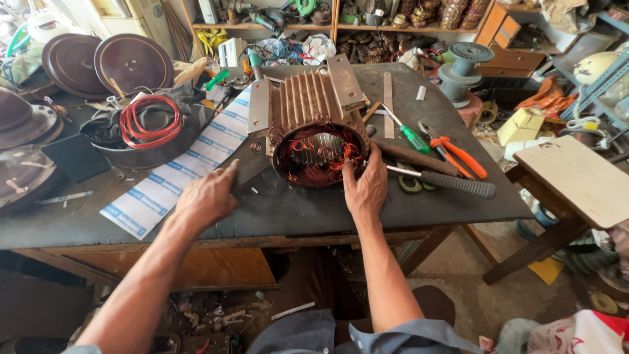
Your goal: The person works on a cylindrical electrical component with copper windings on a cluttered workbench. They use a screwdriver to adjust the windings, then insert a metal bar and strike it with a hammer to compress or align the assembly. The person repeats the insertion and hammering steps and uses pliers to hold the component while working.
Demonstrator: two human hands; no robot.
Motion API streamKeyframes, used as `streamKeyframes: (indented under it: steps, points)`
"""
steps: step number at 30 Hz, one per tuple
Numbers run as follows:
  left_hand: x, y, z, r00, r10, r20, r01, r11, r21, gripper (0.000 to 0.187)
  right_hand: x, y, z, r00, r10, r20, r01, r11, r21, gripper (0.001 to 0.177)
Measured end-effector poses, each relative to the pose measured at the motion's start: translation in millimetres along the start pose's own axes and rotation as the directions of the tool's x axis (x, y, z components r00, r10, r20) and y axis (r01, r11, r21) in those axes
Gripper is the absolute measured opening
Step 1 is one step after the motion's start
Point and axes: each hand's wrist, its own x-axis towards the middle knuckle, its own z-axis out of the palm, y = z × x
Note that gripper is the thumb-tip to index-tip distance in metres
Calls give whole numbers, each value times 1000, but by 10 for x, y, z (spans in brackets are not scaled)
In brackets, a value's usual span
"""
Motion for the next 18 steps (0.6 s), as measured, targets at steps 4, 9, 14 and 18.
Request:
streamKeyframes:
  steps: [4,9,14,18]
  points:
    - [227,-338,81,1000,24,-17,-22,994,110,38,32,-17,-31,999,40,-17,-40,999,-9,58]
    - [406,-1077,-224,999,-19,-28,23,988,154,33,24,-23,-13,998,53,-29,-53,999,3,54]
    - [-75,-1327,-420,993,-105,-53,76,917,-393,36,41,-26,12,998,54,-30,-53,998,28,58]
    - [-106,-879,-341,985,-34,-171,-147,369,-918,29,49,-25,23,999,38,-16,-37,999,12,59]
